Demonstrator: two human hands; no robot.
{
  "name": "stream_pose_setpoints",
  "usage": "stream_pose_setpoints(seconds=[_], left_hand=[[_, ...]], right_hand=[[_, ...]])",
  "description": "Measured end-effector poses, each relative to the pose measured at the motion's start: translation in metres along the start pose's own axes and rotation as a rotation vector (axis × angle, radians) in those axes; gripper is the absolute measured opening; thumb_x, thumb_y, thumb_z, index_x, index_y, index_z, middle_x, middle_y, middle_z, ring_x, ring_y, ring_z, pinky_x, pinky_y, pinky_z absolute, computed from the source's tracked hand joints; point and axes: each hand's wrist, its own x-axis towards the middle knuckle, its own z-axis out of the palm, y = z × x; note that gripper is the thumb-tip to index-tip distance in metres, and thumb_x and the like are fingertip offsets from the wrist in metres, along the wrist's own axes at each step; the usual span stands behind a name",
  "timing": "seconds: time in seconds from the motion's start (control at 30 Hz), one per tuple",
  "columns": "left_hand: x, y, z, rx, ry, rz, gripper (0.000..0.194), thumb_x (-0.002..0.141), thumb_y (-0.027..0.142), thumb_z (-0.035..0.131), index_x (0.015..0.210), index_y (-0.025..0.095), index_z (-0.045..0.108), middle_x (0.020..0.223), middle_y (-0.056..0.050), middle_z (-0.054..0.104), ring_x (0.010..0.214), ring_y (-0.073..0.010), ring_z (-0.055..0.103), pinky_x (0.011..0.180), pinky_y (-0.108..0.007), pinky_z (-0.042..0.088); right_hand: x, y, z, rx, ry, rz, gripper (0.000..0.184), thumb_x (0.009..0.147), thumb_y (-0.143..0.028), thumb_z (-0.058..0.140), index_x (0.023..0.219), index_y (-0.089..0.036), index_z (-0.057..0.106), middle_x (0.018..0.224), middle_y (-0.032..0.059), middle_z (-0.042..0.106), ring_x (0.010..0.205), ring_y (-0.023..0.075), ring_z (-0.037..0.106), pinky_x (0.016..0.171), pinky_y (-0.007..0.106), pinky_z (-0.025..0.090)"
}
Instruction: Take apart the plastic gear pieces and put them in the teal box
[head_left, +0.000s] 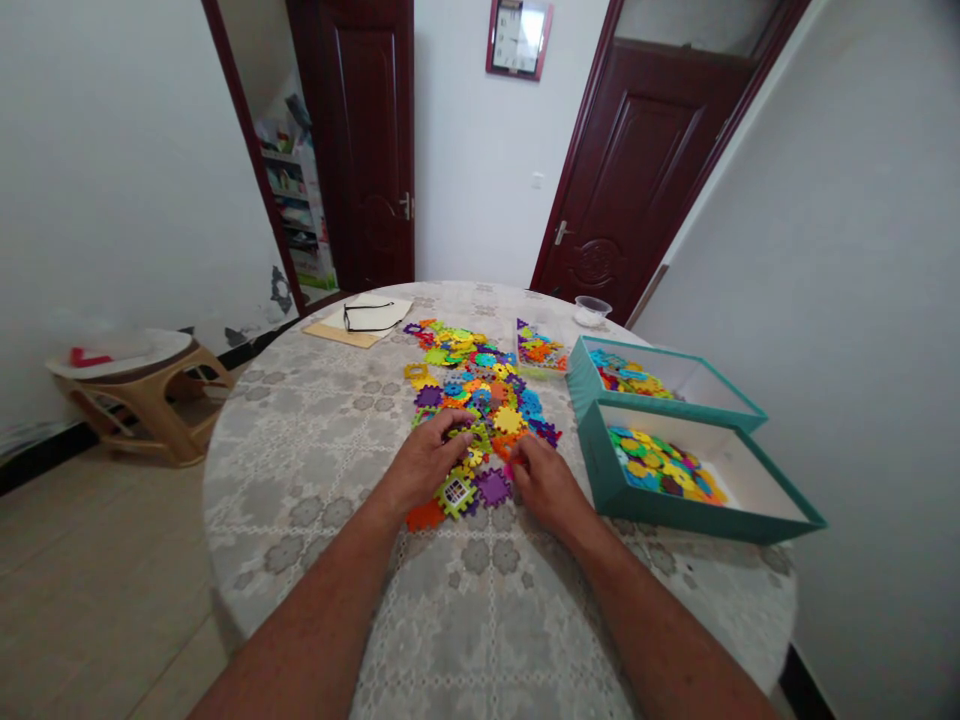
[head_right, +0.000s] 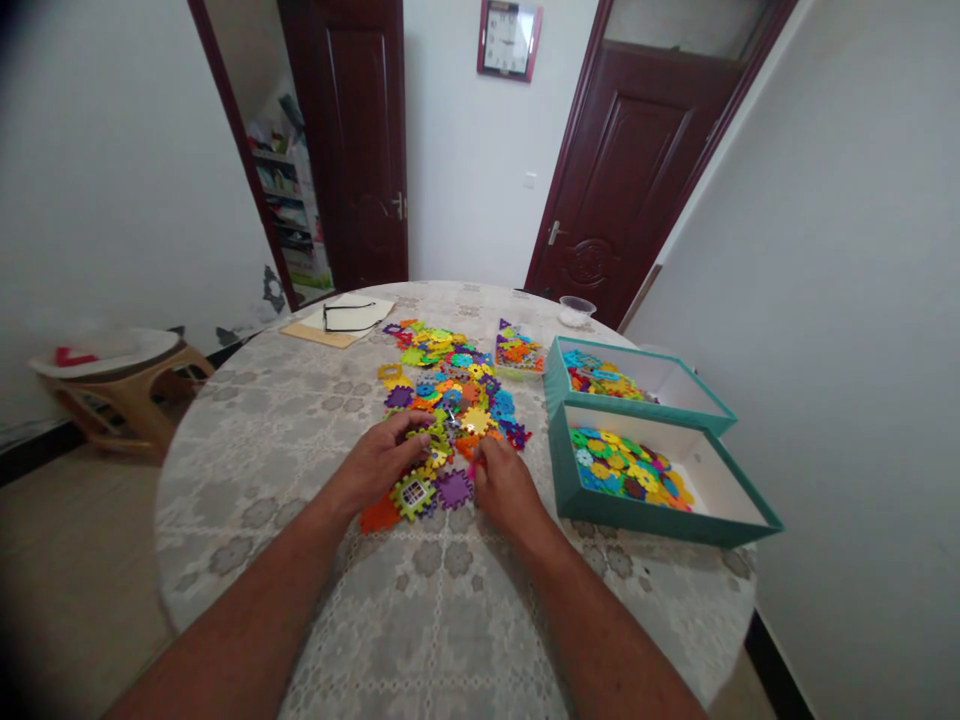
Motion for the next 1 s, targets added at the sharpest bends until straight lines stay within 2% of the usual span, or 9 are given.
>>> stream_pose_setpoints(seconds=[0.17,0.3,0.43,0.53,0.63,0.73,0.83,0.9,1.0], left_hand=[[0.000,-0.002,-0.003,0.083,-0.071,0.056,0.030,0.091,0.036,0.062,0.116,0.022,0.071,0.099,-0.003,0.075,0.085,-0.0207,0.069,0.077,-0.031,0.055],[-0.001,-0.004,-0.004,0.225,-0.140,0.185,0.023,0.094,0.034,0.059,0.110,0.024,0.071,0.109,-0.004,0.074,0.102,-0.0231,0.068,0.094,-0.036,0.053],[-0.003,-0.003,-0.003,0.278,-0.140,0.292,0.020,0.095,0.032,0.058,0.110,0.023,0.069,0.129,-0.008,0.067,0.125,-0.0257,0.060,0.110,-0.039,0.045],[-0.005,0.000,-0.002,0.278,-0.188,0.245,0.023,0.098,0.036,0.055,0.114,0.024,0.067,0.120,-0.006,0.071,0.112,-0.0231,0.065,0.102,-0.036,0.049],[-0.005,0.006,-0.002,0.280,-0.177,0.194,0.024,0.099,0.038,0.055,0.115,0.024,0.066,0.107,-0.002,0.073,0.098,-0.0210,0.067,0.091,-0.033,0.051],[-0.005,0.009,-0.002,0.281,-0.093,0.171,0.025,0.098,0.037,0.055,0.115,0.023,0.066,0.107,-0.003,0.073,0.097,-0.0215,0.067,0.090,-0.033,0.050],[-0.003,0.008,-0.003,0.270,-0.048,0.160,0.027,0.097,0.038,0.056,0.115,0.021,0.067,0.108,-0.003,0.073,0.096,-0.0217,0.066,0.089,-0.033,0.051],[-0.003,0.007,-0.002,0.260,-0.049,0.166,0.028,0.097,0.038,0.056,0.116,0.021,0.067,0.108,-0.003,0.073,0.096,-0.0215,0.066,0.089,-0.033,0.050],[-0.004,0.006,-0.001,0.250,-0.076,0.164,0.028,0.097,0.038,0.057,0.117,0.022,0.067,0.107,-0.003,0.073,0.096,-0.0213,0.066,0.088,-0.033,0.050]], right_hand=[[0.001,-0.007,-0.001,0.278,0.081,0.107,0.038,0.087,-0.019,0.054,0.125,-0.021,0.059,0.088,-0.0004,0.061,0.082,0.0191,0.060,0.074,0.028,0.045],[0.000,-0.014,0.010,0.437,0.014,0.033,0.022,0.089,-0.022,0.056,0.107,-0.023,0.068,0.092,0.0018,0.066,0.083,0.0181,0.060,0.075,0.028,0.045],[0.000,-0.015,0.012,0.421,0.004,-0.009,0.017,0.088,-0.018,0.056,0.094,-0.023,0.070,0.085,0.0003,0.065,0.081,0.0169,0.059,0.072,0.026,0.044],[0.003,-0.010,0.007,0.390,0.007,-0.040,0.023,0.089,-0.016,0.051,0.096,-0.022,0.072,0.087,0.0007,0.067,0.084,0.0179,0.061,0.075,0.027,0.047],[0.008,0.003,0.005,0.189,0.175,-0.058,0.038,0.090,-0.013,0.045,0.116,-0.019,0.072,0.113,0.0092,0.070,0.108,0.0229,0.063,0.097,0.035,0.049],[0.012,0.018,0.007,-0.174,0.331,0.037,0.048,0.094,-0.012,0.043,0.137,-0.012,0.063,0.139,0.0196,0.060,0.134,0.0297,0.050,0.115,0.044,0.037],[0.016,0.028,0.010,-0.411,0.286,0.192,0.054,0.096,-0.015,0.047,0.149,-0.012,0.054,0.149,0.0220,0.053,0.140,0.0334,0.043,0.115,0.045,0.034],[0.018,0.029,0.010,-0.473,0.201,0.266,0.050,0.097,-0.018,0.049,0.146,-0.015,0.057,0.142,0.0203,0.058,0.134,0.0328,0.048,0.109,0.042,0.038],[0.020,0.027,0.006,-0.522,0.105,0.292,0.037,0.100,-0.020,0.049,0.132,-0.018,0.067,0.123,0.0168,0.067,0.118,0.0297,0.057,0.100,0.038,0.040]])
